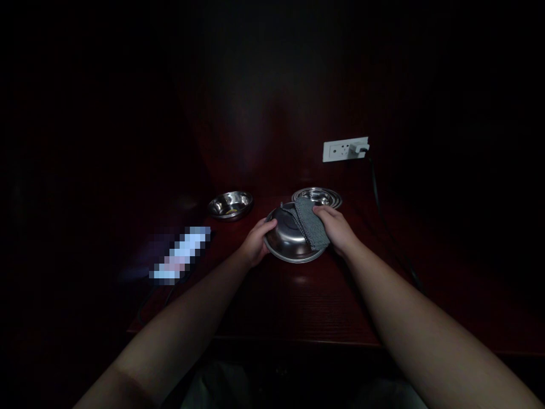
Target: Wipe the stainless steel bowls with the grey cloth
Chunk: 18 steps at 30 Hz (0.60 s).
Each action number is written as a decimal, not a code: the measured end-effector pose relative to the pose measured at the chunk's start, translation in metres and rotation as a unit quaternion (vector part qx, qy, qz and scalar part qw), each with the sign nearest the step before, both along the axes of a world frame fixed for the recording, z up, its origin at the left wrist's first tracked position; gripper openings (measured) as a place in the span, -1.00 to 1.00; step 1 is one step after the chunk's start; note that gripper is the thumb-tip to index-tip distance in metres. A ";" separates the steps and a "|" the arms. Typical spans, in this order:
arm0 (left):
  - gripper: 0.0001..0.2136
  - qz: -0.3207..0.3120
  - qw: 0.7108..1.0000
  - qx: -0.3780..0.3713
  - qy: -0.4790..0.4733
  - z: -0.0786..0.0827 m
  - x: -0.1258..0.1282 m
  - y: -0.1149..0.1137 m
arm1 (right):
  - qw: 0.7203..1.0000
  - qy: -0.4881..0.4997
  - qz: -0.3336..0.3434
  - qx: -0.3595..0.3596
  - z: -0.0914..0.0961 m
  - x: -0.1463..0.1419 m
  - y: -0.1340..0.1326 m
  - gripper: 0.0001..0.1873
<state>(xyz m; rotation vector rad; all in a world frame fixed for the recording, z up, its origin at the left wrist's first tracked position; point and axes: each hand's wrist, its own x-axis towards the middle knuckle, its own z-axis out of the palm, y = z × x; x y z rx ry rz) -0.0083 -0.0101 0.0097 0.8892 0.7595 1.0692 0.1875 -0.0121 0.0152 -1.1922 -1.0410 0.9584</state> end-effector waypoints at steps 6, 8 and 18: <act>-0.57 -0.012 1.000 0.011 0.007 0.001 0.000 0.000 | 1.000 -0.006 -0.010 0.021 -0.001 -0.002 -0.001 -0.68; -0.56 -0.010 1.000 0.012 0.010 0.000 0.000 0.001 | 0.999 -0.025 -0.005 0.030 -0.001 -0.003 -0.002 -0.66; -0.50 0.012 1.000 0.005 0.008 -0.001 0.002 0.000 | 0.999 -0.017 0.008 0.034 -0.001 -0.007 -0.005 -0.62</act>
